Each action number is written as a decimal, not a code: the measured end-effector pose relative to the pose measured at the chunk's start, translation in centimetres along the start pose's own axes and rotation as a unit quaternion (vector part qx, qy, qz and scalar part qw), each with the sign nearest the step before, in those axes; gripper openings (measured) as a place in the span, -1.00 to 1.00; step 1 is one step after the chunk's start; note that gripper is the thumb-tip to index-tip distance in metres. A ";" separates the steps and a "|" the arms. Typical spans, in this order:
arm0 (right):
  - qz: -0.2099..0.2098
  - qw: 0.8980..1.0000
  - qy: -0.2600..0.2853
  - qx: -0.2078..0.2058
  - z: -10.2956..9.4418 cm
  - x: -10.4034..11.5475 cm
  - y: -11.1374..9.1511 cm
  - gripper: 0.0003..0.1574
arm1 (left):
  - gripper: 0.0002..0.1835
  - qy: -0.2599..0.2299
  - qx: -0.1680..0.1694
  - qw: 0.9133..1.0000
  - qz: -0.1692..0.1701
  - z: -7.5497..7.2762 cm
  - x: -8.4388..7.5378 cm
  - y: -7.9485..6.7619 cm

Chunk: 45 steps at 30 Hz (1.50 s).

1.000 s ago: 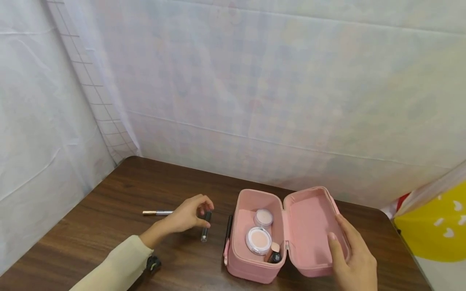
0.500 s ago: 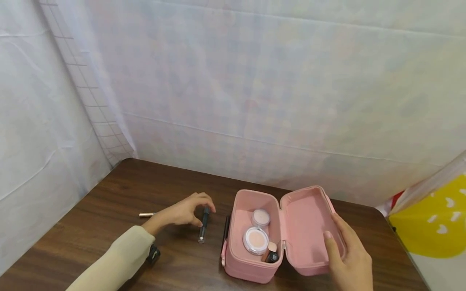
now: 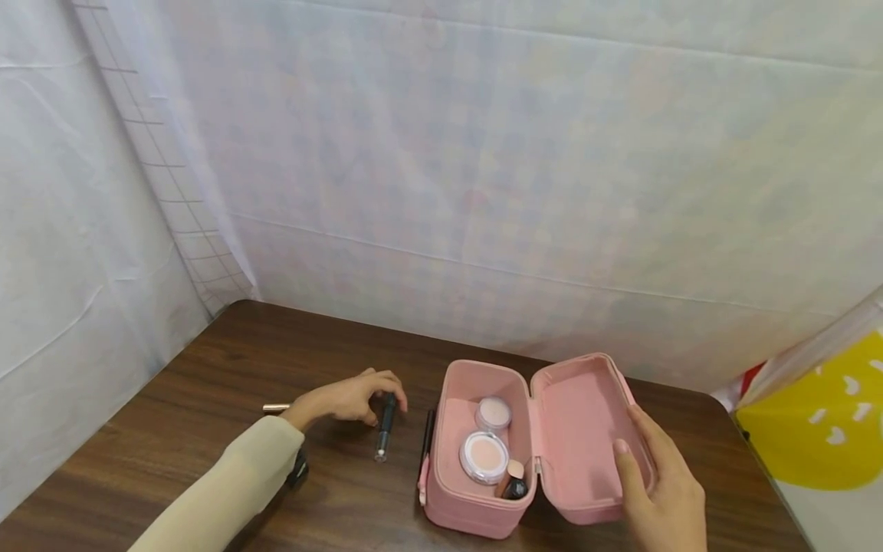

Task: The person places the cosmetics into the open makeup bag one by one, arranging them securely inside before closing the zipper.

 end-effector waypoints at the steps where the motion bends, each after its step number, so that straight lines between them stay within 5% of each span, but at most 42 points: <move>1: 0.002 1.000 -0.002 -0.001 -0.1 0.0 0.0 -0.39 | -0.47 0.001 0.001 1.000 -0.001 0.0 0.1 0.0; 15: 0.010 1.000 0.001 0.001 -0.1 0.1 -0.2 -0.40 | -0.71 0.025 0.017 1.000 0.006 0.1 0.8 0.2; 31: 0.012 1.000 -0.005 0.002 0.0 0.1 -0.3 -0.39 | -0.73 -0.013 0.003 1.000 -0.002 -0.6 1.4 0.4; 45: 0.012 1.000 0.003 0.009 0.0 0.1 -0.3 -0.38 | -0.73 0.022 -0.008 0.999 -0.022 -0.7 1.5 0.7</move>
Point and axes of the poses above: each hand's wrist, its own y-axis towards the middle knuckle, its own z-axis out of the palm, x = y × z, the point moved 9 cm from there along y, towards the middle knuckle, and after that the axes turned 4 degrees about -z, right-handed, at the moved point
